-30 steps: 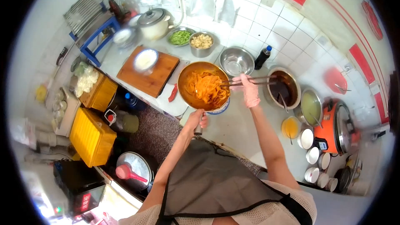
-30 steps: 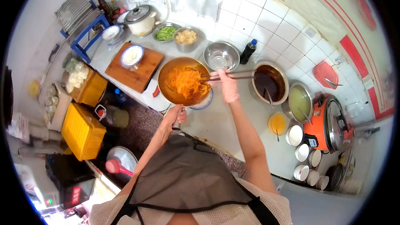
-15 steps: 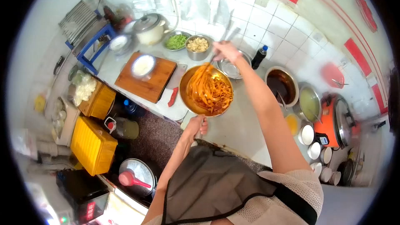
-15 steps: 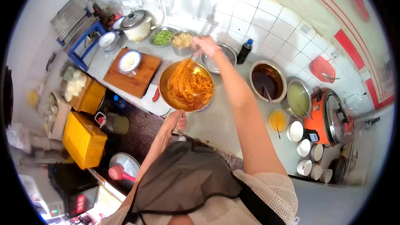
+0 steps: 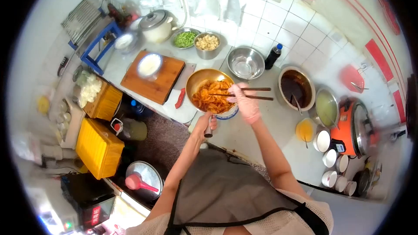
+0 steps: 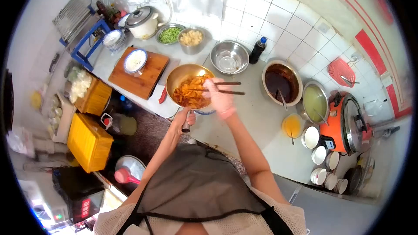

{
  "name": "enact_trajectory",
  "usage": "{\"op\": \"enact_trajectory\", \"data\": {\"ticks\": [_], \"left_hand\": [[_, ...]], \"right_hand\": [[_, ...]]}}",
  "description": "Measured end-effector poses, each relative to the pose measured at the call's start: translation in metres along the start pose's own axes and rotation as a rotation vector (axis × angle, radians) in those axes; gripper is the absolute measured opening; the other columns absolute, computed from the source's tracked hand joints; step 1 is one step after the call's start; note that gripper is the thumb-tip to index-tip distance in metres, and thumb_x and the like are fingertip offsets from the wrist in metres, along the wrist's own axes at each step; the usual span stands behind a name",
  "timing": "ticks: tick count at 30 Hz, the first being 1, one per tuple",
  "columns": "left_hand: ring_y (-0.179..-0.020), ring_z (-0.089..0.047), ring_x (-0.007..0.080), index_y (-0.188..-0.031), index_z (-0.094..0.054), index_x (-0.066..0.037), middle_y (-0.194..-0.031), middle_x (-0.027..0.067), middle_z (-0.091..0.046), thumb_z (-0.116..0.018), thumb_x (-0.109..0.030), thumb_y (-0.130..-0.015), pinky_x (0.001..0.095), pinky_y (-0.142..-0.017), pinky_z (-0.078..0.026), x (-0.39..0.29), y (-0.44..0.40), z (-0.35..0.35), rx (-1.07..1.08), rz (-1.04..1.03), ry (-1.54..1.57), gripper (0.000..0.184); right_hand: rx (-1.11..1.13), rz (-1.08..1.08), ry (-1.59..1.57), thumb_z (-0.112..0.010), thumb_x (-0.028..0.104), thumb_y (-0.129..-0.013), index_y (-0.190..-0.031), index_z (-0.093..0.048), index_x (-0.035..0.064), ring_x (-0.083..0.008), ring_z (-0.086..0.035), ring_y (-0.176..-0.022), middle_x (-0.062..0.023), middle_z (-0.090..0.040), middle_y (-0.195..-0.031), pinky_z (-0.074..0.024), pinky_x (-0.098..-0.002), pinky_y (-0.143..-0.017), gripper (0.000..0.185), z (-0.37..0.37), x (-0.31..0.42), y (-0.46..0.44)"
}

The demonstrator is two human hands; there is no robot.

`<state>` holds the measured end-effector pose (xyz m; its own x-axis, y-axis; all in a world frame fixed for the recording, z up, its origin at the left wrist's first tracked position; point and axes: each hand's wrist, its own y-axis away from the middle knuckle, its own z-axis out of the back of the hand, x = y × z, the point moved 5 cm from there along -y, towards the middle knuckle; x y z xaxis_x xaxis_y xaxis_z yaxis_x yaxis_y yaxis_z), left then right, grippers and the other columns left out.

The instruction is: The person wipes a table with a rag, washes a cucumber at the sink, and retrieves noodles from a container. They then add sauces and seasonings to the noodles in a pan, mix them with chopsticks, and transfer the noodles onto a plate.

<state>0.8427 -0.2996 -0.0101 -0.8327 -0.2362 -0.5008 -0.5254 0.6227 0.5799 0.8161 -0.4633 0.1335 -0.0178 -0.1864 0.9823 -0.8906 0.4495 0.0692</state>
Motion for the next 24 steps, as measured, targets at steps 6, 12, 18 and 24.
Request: {"op": "enact_trajectory", "data": {"ticks": [6, 12, 18, 24], "left_hand": [[-0.044, -0.034, 0.0077, -0.081, -0.04, -0.006, -0.063, 0.0, -0.04, -0.039, -0.02, -0.096, 0.0235, -0.04, -0.03, 0.01, 0.014, 0.0, 0.15, 0.0, 0.127, 0.021], [-0.044, -0.033, 0.0082, -0.082, -0.04, -0.006, -0.064, 0.0006, -0.038, -0.039, -0.02, -0.095, 0.025, -0.039, -0.029, 0.011, 0.026, -0.007, 0.108, 0.009, 0.048, 0.019], [-0.042, -0.031, 0.007, -0.082, -0.041, -0.006, -0.062, -0.0006, -0.036, -0.042, -0.02, -0.095, 0.0226, -0.036, -0.027, -0.001, 0.027, -0.003, -0.007, -0.037, -0.062, 0.019], [-0.042, -0.031, 0.0071, -0.082, -0.04, -0.006, -0.062, -0.0001, -0.036, -0.041, -0.021, -0.096, 0.022, -0.037, -0.028, -0.017, 0.031, 0.016, -0.034, -0.14, 0.096, 0.021]], "right_hand": [[0.029, 0.022, 0.11, -0.052, 0.027, -0.096, -0.102, -0.06, -0.0002, -0.0214, -0.065, -0.079, -0.01, -0.062, -0.098, -0.0576, -0.0309, -0.067, 0.029, 0.065, -0.054, -0.048], [-0.004, 0.026, -0.177, -0.049, 0.029, -0.098, -0.099, -0.059, -0.0023, -0.0223, -0.066, -0.072, -0.0126, -0.064, -0.094, -0.0571, -0.0302, -0.068, 0.033, 0.043, -0.065, -0.058], [0.657, 0.32, 0.607, -0.052, 0.018, -0.093, -0.094, -0.062, 0.0027, -0.0183, -0.063, -0.089, -0.0064, -0.064, -0.094, -0.0496, -0.027, -0.078, 0.018, -0.033, -0.029, -0.013], [0.751, 0.44, 0.78, -0.053, 0.019, -0.094, -0.097, -0.061, 0.0021, -0.0174, -0.061, -0.09, -0.0069, -0.062, -0.093, -0.0485, -0.0311, -0.074, 0.019, -0.013, 0.019, -0.001]]}}
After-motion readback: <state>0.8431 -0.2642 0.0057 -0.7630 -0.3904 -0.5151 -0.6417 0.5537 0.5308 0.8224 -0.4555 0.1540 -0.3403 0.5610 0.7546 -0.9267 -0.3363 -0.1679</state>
